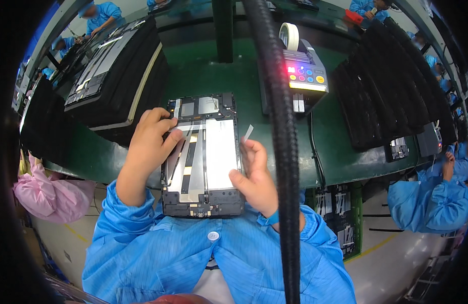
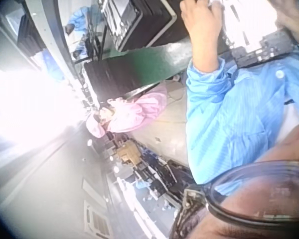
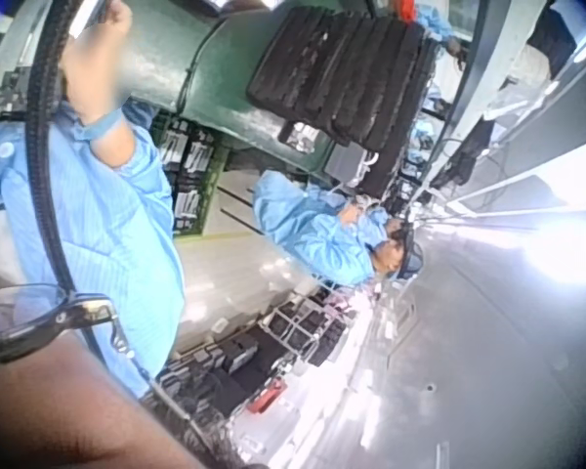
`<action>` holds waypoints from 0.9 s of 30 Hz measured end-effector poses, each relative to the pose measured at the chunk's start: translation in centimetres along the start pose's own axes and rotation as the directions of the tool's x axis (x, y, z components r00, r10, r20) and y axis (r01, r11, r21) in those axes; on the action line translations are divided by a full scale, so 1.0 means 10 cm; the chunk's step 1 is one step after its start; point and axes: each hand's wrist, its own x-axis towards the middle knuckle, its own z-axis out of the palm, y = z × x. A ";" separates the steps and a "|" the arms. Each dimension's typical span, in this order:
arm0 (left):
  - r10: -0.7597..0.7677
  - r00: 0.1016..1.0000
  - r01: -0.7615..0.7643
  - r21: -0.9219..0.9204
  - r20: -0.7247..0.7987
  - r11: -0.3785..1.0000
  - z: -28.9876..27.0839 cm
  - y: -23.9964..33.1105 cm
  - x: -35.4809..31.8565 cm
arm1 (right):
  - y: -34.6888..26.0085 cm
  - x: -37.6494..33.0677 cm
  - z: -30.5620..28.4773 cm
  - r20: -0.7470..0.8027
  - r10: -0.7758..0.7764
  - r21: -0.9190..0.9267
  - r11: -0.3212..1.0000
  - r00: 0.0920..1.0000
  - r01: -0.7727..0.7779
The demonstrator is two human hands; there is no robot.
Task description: A worker is applying tape and components to multiple tablet devices on an assembly line.
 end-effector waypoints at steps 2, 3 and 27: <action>0.026 0.999 -0.027 0.042 0.025 0.999 -0.05 0.02 0.09 | 0.05 -0.04 0.03 0.044 -0.004 -0.042 0.999 0.999 0.006; 0.050 0.997 -0.054 0.083 0.050 0.995 -0.08 0.05 0.12 | 0.07 -0.05 0.05 0.088 -0.007 -0.085 0.996 0.996 0.015; 0.379 0.914 -0.398 0.139 0.145 0.907 0.02 0.08 0.21 | -0.24 1.26 0.09 0.008 0.054 -0.674 0.738 0.999 -0.034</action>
